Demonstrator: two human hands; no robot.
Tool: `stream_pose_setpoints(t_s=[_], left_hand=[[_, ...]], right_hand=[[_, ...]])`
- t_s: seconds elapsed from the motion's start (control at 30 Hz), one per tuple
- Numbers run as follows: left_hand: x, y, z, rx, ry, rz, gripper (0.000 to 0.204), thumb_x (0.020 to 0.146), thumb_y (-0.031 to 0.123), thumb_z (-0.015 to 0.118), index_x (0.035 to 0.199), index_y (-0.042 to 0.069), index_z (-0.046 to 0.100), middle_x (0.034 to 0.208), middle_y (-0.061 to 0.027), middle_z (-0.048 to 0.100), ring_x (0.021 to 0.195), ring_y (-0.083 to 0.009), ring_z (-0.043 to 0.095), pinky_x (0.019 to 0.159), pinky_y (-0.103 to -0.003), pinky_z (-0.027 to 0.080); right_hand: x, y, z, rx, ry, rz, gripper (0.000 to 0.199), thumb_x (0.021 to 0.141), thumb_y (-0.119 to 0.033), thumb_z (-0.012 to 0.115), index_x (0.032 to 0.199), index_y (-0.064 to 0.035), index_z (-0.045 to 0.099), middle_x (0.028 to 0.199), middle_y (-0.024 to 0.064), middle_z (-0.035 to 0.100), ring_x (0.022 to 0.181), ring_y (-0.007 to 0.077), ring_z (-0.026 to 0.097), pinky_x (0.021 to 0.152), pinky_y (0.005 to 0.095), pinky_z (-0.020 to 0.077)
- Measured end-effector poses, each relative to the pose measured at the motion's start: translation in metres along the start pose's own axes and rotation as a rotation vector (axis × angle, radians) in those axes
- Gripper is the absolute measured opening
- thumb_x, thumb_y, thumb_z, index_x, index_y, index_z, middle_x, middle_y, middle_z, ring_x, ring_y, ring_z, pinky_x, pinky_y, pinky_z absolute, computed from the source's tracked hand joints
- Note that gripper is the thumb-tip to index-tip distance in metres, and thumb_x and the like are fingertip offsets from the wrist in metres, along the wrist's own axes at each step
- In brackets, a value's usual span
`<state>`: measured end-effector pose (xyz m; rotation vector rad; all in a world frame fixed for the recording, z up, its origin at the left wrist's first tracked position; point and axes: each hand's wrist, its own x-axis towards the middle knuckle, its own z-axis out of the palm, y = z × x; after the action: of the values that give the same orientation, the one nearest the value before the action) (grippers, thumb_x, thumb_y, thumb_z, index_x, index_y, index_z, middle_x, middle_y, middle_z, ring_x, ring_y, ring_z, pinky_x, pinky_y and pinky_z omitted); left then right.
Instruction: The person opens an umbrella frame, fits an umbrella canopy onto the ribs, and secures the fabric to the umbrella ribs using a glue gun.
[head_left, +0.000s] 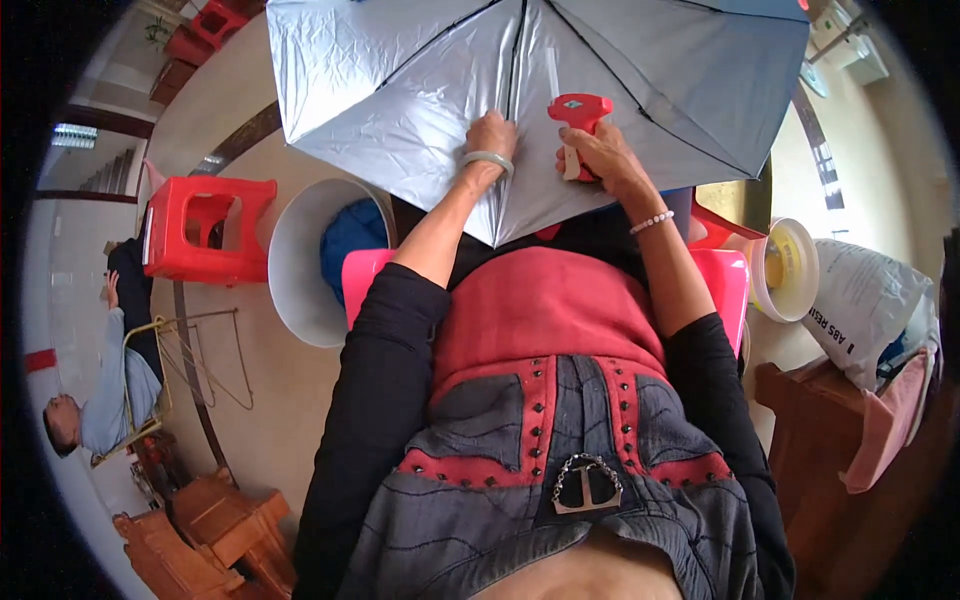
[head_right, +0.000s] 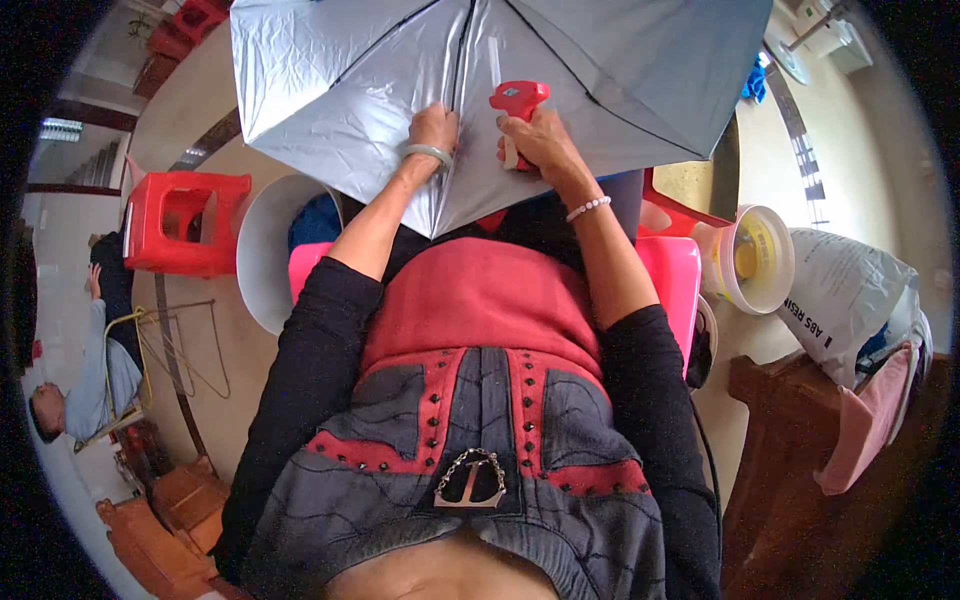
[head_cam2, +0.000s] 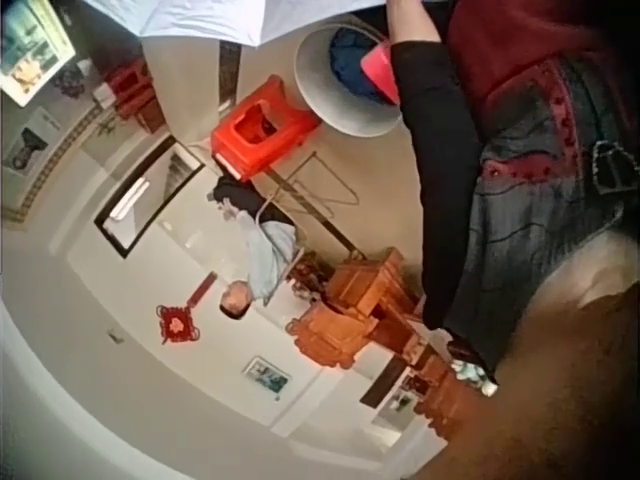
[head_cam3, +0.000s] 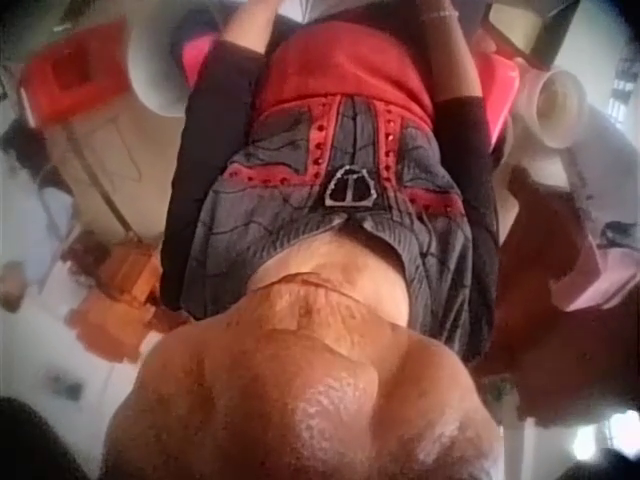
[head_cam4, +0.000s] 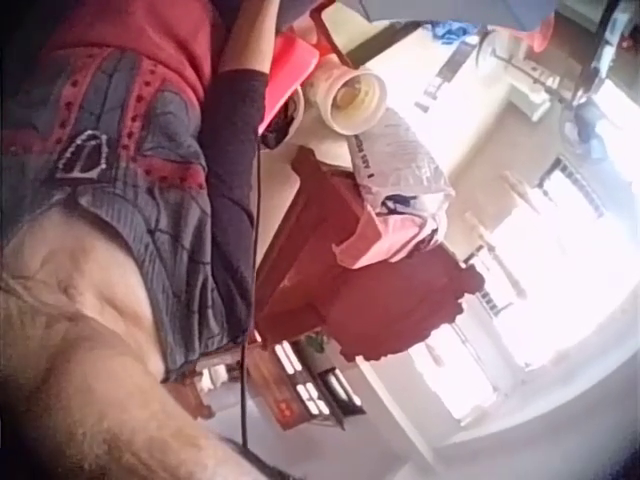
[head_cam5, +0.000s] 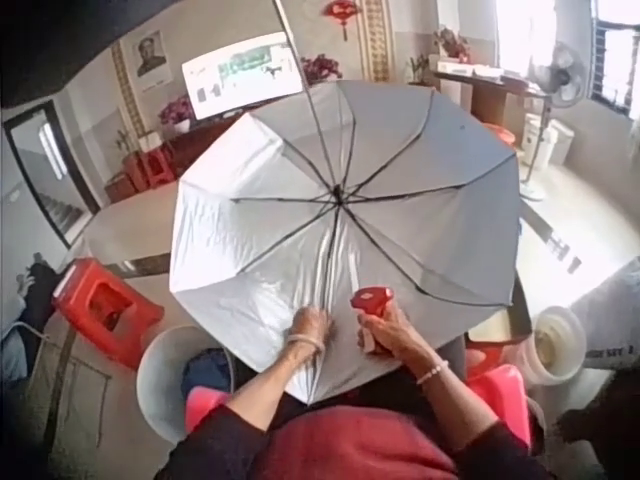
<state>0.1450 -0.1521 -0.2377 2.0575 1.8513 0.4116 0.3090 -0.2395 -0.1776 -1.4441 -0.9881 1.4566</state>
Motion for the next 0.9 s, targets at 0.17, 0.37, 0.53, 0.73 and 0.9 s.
stream_pose_setpoints(t_s=[0.17, 0.37, 0.53, 0.73, 0.9], left_hand=[[-0.005, -0.021, 0.011, -0.451, 0.096, -0.150, 0.024, 0.074, 0.015, 0.048, 0.088, 0.001, 0.063, 0.088, -0.0220, 0.061, 0.087, -0.0361, 0.059, 0.077, -0.040, 0.047], [-0.011, -0.020, 0.006, -0.420, 0.083, -0.126, 0.025, 0.075, 0.013, 0.047, 0.091, 0.003, 0.063, 0.090, -0.0208, 0.061, 0.088, -0.0350, 0.059, 0.078, -0.040, 0.046], [-0.017, -0.018, 0.002, -0.437, 0.084, -0.117, 0.026, 0.075, 0.012, 0.046, 0.093, 0.003, 0.063, 0.091, -0.0210, 0.061, 0.089, -0.0345, 0.059, 0.079, -0.039, 0.046], [-0.021, -0.012, -0.010, -0.325, 0.033, -0.105, 0.027, 0.075, 0.012, 0.046, 0.094, 0.004, 0.063, 0.093, -0.0211, 0.061, 0.091, -0.0341, 0.058, 0.081, -0.039, 0.046], [-0.019, -0.012, -0.008, -0.365, 0.034, -0.103, 0.027, 0.075, 0.013, 0.046, 0.094, 0.003, 0.063, 0.093, -0.0217, 0.061, 0.091, -0.0345, 0.058, 0.081, -0.039, 0.046]], right_hand=[[0.001, -0.001, 0.005, 0.062, -0.007, -0.043, 0.023, 0.080, -0.018, 0.057, 0.092, 0.0014, 0.052, 0.073, 0.0099, 0.058, 0.059, 0.0187, 0.059, 0.052, 0.0310, 0.0496], [0.017, 0.014, 0.034, 0.204, -0.004, 0.060, 0.021, 0.080, -0.013, 0.055, 0.094, 0.0016, 0.050, 0.073, 0.0112, 0.057, 0.060, 0.0219, 0.059, 0.052, 0.0334, 0.0498], [0.036, 0.030, 0.050, 0.141, 0.051, 0.063, 0.020, 0.078, -0.009, 0.054, 0.094, 0.0020, 0.050, 0.073, 0.0130, 0.058, 0.060, 0.0244, 0.059, 0.052, 0.0353, 0.0498], [0.021, 0.021, 0.060, 0.120, 0.045, 0.170, 0.020, 0.077, -0.009, 0.054, 0.094, 0.0020, 0.050, 0.073, 0.0130, 0.057, 0.060, 0.0251, 0.059, 0.052, 0.0367, 0.0497], [0.022, 0.033, 0.058, 0.247, 0.048, 0.174, 0.020, 0.075, -0.011, 0.053, 0.088, 0.0052, 0.053, 0.076, 0.0145, 0.058, 0.067, 0.0255, 0.060, 0.056, 0.0358, 0.0506]])
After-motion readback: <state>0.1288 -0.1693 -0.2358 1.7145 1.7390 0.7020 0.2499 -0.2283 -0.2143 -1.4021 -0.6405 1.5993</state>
